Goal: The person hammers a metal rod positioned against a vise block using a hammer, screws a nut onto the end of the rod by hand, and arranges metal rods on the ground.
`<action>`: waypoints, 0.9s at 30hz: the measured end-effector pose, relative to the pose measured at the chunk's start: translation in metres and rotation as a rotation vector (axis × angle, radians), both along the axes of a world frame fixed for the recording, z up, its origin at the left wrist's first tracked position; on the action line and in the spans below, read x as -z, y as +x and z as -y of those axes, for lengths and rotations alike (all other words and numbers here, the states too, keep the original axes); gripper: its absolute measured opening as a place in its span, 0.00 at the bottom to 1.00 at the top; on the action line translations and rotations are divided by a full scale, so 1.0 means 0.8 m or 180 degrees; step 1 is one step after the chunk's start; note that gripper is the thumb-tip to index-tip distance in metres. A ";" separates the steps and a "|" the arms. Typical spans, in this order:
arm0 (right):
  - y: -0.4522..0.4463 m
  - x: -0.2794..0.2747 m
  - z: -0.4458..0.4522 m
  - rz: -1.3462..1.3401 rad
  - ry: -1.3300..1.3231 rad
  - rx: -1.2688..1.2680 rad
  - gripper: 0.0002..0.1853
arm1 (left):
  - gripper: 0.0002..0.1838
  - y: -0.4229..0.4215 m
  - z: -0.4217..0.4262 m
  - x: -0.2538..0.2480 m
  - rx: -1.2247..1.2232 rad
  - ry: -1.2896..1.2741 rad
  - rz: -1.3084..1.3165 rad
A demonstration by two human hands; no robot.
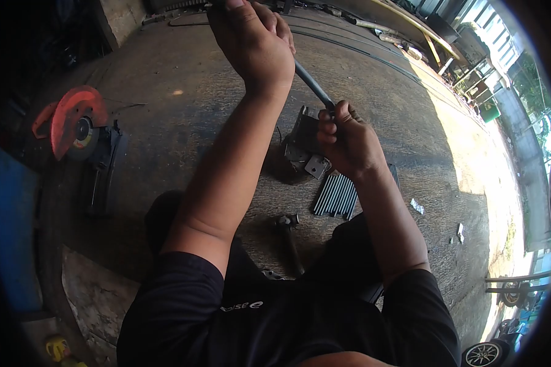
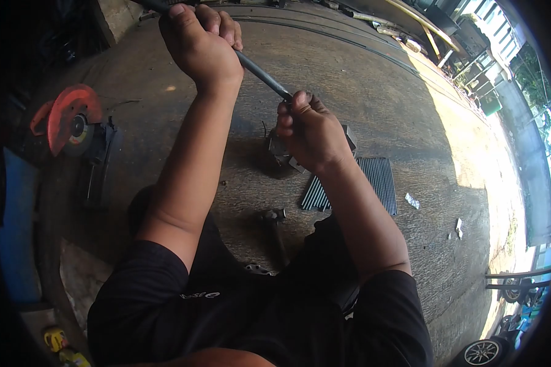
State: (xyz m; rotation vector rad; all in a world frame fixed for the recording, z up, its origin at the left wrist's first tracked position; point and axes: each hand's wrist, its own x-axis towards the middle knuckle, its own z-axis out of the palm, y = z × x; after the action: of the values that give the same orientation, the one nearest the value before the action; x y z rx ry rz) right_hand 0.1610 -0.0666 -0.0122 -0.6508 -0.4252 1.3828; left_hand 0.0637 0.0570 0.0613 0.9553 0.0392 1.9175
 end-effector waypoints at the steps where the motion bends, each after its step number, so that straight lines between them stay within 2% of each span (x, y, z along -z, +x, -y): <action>1: 0.002 0.005 -0.002 0.0330 0.0136 0.0094 0.08 | 0.19 0.000 -0.001 0.001 -0.0003 0.0019 0.0002; 2: 0.003 0.008 -0.002 0.0660 0.0273 0.0189 0.07 | 0.19 0.001 -0.001 0.001 -0.0005 0.0037 0.0005; 6: 0.002 0.010 -0.002 0.1095 0.0465 0.0467 0.08 | 0.20 0.002 0.000 0.001 -0.0047 0.0012 -0.0085; 8: 0.002 0.006 0.000 0.1877 0.0445 0.0783 0.11 | 0.20 0.003 -0.006 0.004 -0.0087 -0.0083 -0.0078; 9: 0.003 0.006 -0.001 0.1884 0.0448 0.0781 0.11 | 0.20 0.003 -0.007 0.005 -0.0089 -0.0081 -0.0072; 11: 0.004 0.010 -0.004 0.2787 0.0511 0.1232 0.12 | 0.20 0.002 -0.009 0.005 -0.0061 -0.0219 -0.0081; 12: 0.004 0.012 -0.006 0.2795 0.0521 0.1233 0.12 | 0.20 -0.001 -0.004 0.001 -0.0063 -0.0212 -0.0071; 14: 0.005 0.015 -0.006 0.3563 0.0388 0.1578 0.12 | 0.12 -0.005 0.008 -0.005 -0.0018 -0.0206 -0.0223; 17: -0.001 0.011 -0.003 0.3358 0.0679 0.1617 0.12 | 0.11 -0.008 0.006 -0.004 0.0119 -0.0094 -0.0051; 21: -0.005 -0.002 0.007 0.3017 0.0622 0.1403 0.12 | 0.12 -0.009 -0.004 0.000 0.0331 -0.0148 0.0137; 23: -0.004 -0.004 0.008 0.2192 0.0464 0.0810 0.12 | 0.12 -0.008 -0.008 0.003 0.0376 -0.0289 0.0058; 24: -0.003 -0.004 0.008 0.2182 0.0484 0.0829 0.12 | 0.12 -0.007 -0.007 0.003 0.0379 -0.0290 0.0064; 26: -0.002 -0.003 0.007 0.1341 0.0115 0.0341 0.14 | 0.12 -0.005 -0.007 0.003 0.0425 -0.0261 0.0003; 27: -0.001 -0.004 0.008 0.1323 0.0127 0.0358 0.14 | 0.12 -0.005 -0.007 0.003 0.0456 -0.0261 -0.0043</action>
State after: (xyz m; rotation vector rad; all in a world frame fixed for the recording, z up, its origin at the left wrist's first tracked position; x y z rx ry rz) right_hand 0.1602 -0.0727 -0.0093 -0.9189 -0.7327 1.1275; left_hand 0.0600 0.0624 0.0587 0.8923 0.0556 1.7646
